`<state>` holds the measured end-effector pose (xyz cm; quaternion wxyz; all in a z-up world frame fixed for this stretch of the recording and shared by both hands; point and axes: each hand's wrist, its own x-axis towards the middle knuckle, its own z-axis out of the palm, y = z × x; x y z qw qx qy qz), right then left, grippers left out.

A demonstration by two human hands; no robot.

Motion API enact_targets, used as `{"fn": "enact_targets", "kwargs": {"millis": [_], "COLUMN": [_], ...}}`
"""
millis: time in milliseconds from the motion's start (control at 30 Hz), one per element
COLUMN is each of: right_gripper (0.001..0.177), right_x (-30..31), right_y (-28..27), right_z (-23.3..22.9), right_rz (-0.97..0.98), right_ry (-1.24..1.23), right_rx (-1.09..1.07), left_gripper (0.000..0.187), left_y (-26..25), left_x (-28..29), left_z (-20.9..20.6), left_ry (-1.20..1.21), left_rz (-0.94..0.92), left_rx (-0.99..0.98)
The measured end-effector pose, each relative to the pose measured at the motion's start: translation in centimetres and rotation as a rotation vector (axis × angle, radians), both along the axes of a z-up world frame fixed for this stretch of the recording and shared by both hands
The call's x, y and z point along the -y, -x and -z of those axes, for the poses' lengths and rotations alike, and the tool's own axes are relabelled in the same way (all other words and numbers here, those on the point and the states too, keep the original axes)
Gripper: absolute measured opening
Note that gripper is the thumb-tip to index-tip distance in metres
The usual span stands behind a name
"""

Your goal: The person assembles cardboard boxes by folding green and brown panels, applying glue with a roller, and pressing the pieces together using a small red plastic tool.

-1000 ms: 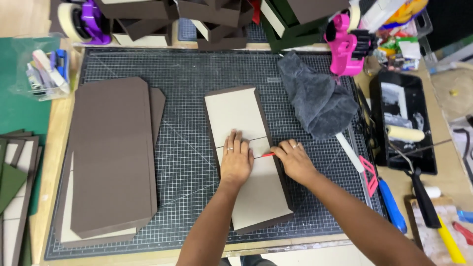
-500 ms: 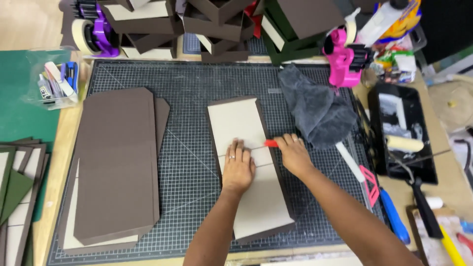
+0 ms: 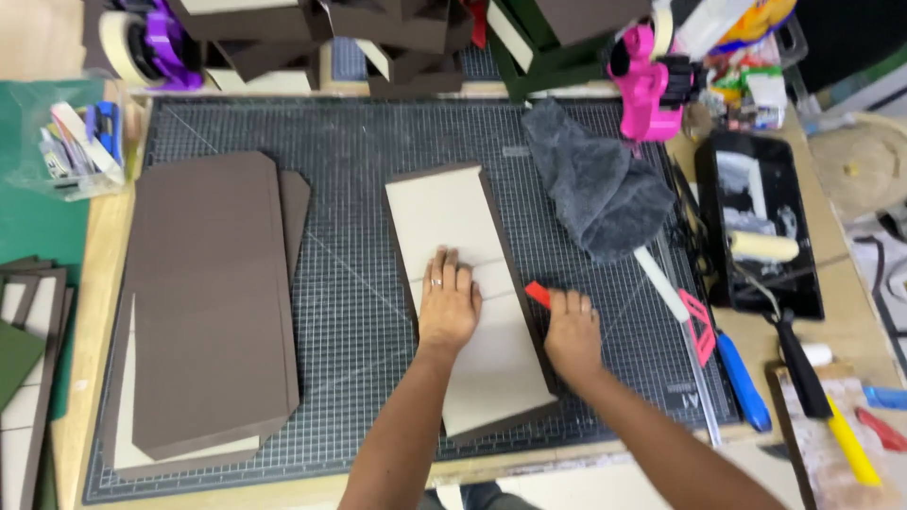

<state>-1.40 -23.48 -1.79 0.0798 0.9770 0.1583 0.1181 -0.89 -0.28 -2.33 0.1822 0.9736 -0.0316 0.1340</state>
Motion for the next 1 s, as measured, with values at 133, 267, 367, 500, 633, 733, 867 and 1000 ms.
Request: {"fn": "enact_targets", "kwargs": {"millis": [133,267,367,500,633,733,867,1000], "right_gripper": [0.031,0.018,0.023,0.023,0.027,0.025,0.022,0.033], "right_x": [0.4,-1.2,-2.9,-0.6,-1.6,-0.9,0.8,-0.2], "right_y": [-2.6,1.2,4.6,-0.4,3.3,1.7,2.9,8.3], "right_z": [-1.1,1.6,-2.0,1.6,-0.6,-2.1,-0.9,-4.8], "right_rz": [-0.026,-0.075,-0.236,-0.096,-0.204,-0.252,-0.131,-0.348], "right_ry": [-0.327,-0.001,-0.104,-0.155,-0.146,-0.232,-0.053,-0.045], "right_rx": [-0.137,-0.102,-0.314,-0.083,-0.261,-0.337,-0.208,-0.415], "left_gripper": [0.027,0.028,0.029,0.029,0.027,0.029,0.030,0.029], "left_y": [-1.2,-0.7,-0.7,-0.7,-1.0,-0.6,-0.7,0.4], "left_x": [0.2,0.1,0.2,0.1,0.0,-0.2,-0.1,-0.3], "left_z": [-0.2,-0.1,0.8,0.0,0.4,0.8,0.5,1.7], "left_ry": [-0.005,-0.008,-0.002,0.010,0.008,0.001,0.007,0.001], "left_rz": [-0.016,-0.008,-0.002,-0.007,0.007,0.011,0.004,-0.003], "left_rx": [0.025,0.035,0.045,0.017,0.016,0.026,0.032,0.124]}}
